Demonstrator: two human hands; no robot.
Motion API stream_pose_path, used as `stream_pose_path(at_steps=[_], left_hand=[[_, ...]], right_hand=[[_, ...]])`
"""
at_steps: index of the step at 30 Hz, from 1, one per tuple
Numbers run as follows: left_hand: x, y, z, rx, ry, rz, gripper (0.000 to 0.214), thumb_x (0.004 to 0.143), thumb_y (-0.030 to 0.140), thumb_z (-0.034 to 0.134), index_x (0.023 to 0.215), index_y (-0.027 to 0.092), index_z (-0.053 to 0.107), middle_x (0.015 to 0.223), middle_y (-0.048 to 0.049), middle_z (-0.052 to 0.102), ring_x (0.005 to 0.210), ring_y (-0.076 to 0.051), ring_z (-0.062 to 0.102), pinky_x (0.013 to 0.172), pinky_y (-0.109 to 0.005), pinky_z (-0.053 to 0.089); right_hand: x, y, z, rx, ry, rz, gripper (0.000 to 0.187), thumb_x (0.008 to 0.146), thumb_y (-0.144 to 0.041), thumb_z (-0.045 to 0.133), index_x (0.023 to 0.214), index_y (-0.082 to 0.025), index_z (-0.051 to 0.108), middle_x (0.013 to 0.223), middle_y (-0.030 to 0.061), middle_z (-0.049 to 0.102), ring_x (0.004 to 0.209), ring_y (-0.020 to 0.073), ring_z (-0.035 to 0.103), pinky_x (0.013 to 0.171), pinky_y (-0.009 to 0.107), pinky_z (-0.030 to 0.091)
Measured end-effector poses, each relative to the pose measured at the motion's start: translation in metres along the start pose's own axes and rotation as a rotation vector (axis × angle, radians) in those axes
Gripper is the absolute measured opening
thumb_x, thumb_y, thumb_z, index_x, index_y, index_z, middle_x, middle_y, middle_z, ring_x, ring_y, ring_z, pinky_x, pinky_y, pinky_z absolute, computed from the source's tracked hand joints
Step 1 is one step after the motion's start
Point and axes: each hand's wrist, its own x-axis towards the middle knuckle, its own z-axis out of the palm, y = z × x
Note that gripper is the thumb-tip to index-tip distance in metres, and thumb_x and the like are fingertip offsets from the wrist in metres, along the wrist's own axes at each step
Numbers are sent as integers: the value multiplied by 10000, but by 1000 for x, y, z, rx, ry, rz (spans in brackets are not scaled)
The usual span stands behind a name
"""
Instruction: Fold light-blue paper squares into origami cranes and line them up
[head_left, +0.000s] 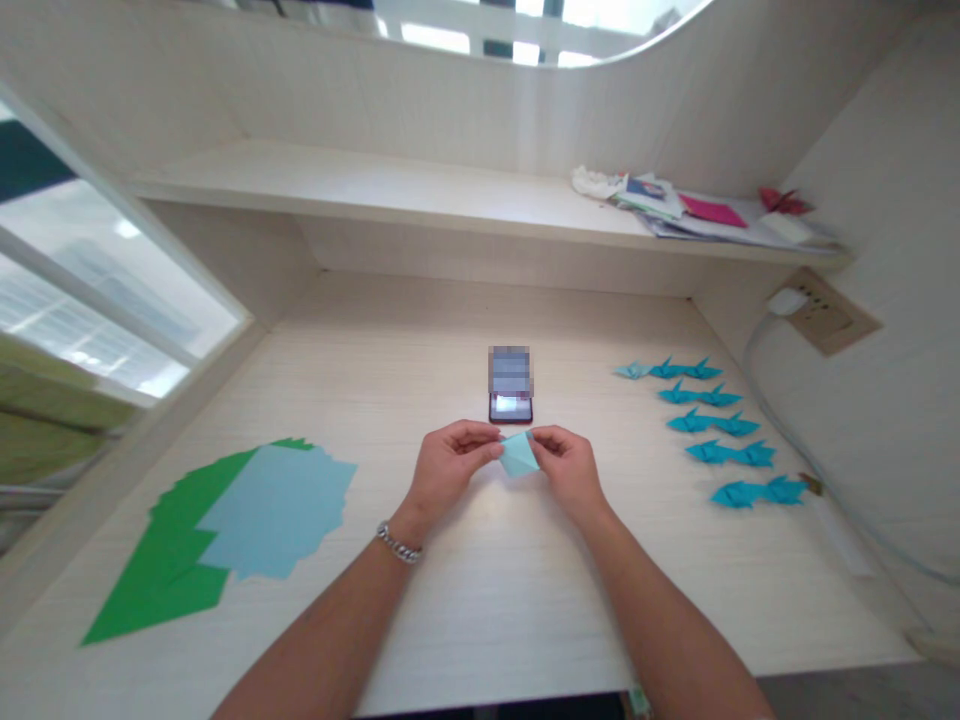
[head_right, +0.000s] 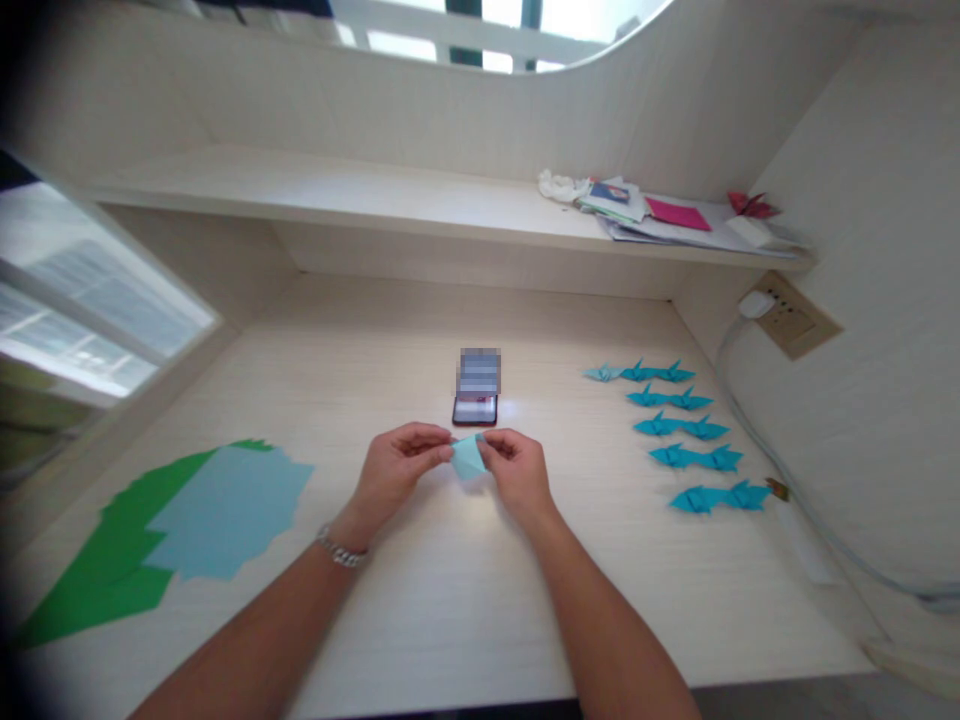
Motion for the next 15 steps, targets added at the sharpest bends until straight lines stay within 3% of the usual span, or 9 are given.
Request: stream_pose_path(at_steps=[4, 8, 15], left_hand=[[-1, 0, 1, 34, 26, 43, 244, 632, 245, 792, 846, 161, 710, 857, -63, 734, 776, -188, 681, 777, -314, 548], [-5, 2, 4, 76, 37, 57, 247, 631, 261, 792, 844, 160, 717, 868, -70, 736, 789, -201, 684, 785, -326, 550], [-4, 2, 3, -3, -41, 19, 297, 622, 223, 799, 893, 142, 708, 856, -77, 739, 777, -203, 691, 770, -323, 559]], right_hand=[[-2, -2, 1, 82, -20, 67, 288, 735, -432, 659, 856, -173, 692, 742, 24, 684, 655, 161, 622, 615, 287, 518], [-4, -1, 4, 22, -50, 15, 260, 662, -353, 747, 829, -164, 686, 762, 34, 688, 687, 168, 624, 658, 292, 512], [-4, 2, 4, 65, -54, -27, 177, 671, -290, 733, 793, -170, 689, 729, 20, 681, 668, 163, 612, 656, 291, 498]])
